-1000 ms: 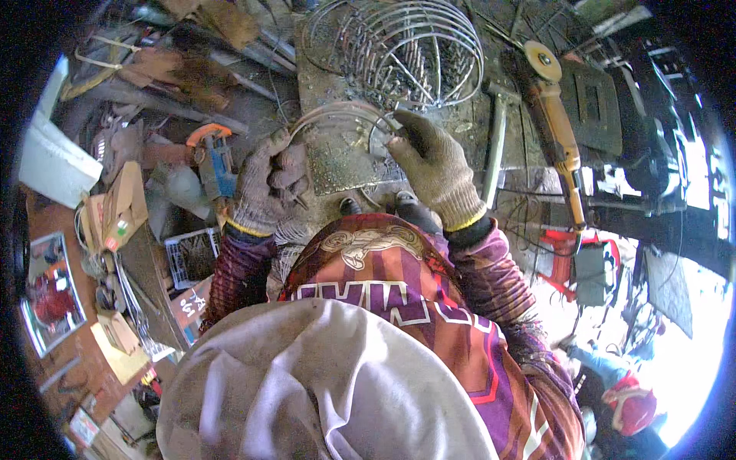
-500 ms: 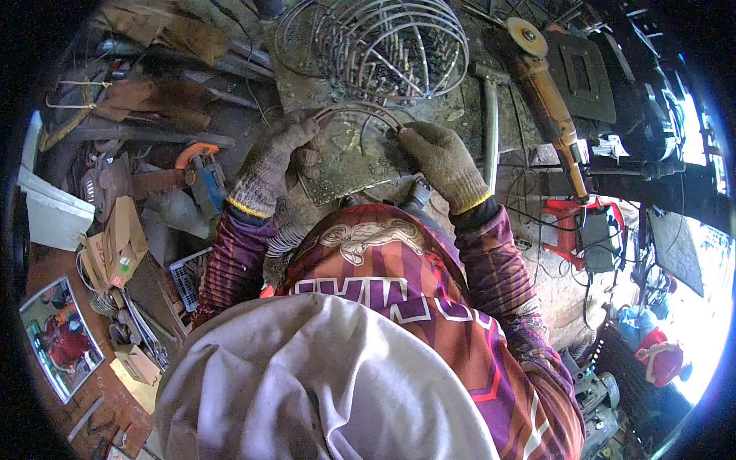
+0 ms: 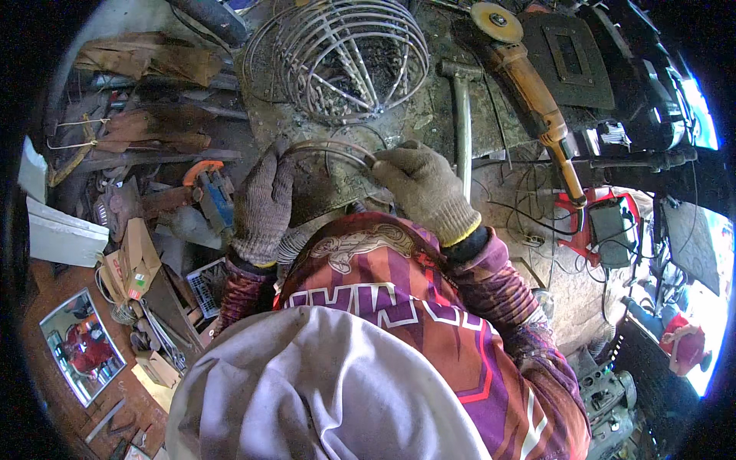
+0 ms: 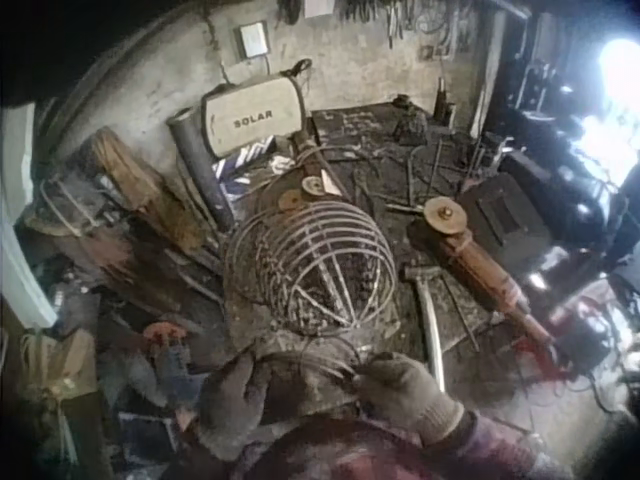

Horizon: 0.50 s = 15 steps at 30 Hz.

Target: The person uses a welding tool to join metal rings and rods together, forming a spherical wire cage structure on a workbench.

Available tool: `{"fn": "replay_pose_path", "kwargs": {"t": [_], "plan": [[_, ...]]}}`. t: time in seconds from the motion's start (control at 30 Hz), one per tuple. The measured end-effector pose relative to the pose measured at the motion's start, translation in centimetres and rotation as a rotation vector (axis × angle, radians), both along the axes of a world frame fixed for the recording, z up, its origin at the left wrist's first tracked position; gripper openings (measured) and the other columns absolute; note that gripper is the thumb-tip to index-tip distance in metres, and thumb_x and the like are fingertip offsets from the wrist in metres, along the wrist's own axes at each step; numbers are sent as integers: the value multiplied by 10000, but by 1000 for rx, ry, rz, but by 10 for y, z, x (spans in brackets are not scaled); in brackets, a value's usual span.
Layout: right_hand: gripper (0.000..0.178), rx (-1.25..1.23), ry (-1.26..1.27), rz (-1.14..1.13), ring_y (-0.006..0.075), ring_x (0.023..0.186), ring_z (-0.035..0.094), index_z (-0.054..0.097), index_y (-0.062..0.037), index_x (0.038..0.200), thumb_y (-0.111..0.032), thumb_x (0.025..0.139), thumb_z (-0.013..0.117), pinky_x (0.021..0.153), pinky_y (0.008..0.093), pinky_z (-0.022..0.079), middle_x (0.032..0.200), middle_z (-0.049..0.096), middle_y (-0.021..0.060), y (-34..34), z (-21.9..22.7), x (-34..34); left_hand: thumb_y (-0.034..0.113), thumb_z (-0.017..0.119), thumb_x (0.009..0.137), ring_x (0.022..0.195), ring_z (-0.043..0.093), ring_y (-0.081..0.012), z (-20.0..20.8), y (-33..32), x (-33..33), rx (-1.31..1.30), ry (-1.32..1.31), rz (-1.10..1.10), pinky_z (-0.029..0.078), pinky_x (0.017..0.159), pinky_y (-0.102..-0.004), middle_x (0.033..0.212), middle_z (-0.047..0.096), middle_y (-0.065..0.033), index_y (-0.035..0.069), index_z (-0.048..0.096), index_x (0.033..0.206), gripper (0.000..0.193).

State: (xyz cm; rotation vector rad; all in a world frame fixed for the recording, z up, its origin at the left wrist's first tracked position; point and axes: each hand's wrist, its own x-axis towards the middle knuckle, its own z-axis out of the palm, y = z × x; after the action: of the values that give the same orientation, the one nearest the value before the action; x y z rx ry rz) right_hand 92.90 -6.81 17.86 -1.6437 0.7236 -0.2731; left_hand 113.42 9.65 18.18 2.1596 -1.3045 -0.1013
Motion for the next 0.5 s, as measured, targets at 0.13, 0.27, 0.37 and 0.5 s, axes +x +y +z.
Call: {"fn": "replay_pose_path", "kwargs": {"t": [0.13,0.27,0.37,0.5], "plan": [[234,-209,51,71,341,876,653,702,-14,1013,-198,876,652,785,393,497,940,670,200,-9,10,-1,202,598,951,957,659,-379,7,-3,-6,49,-86,22,524,825,-398,1078,677,-227,11,627,1206,320],[226,-303,-34,-62,339,857,645,693,-10,1024,-182,888,634,780,397,495,889,662,184,-19,6,-10,184,623,932,914,666,-374,15,0,-8,51,-89,61,525,790,-424,1063,676,-212,28,644,1190,303],[238,-285,-100,-132,306,845,654,683,-5,1061,-179,914,615,773,362,500,891,669,174,-35,-1,-26,200,622,935,895,666,-366,1,18,-2,22,-25,78,519,788,-420,1008,683,-214,5,651,1166,303],[261,-10,-127,-224,173,874,664,678,-9,1103,-207,950,601,788,296,505,962,708,126,-59,-8,-34,203,606,940,889,665,-370,24,2,-16,205,361,136,512,802,-413,915,686,-211,-11,660,1135,295]]}}
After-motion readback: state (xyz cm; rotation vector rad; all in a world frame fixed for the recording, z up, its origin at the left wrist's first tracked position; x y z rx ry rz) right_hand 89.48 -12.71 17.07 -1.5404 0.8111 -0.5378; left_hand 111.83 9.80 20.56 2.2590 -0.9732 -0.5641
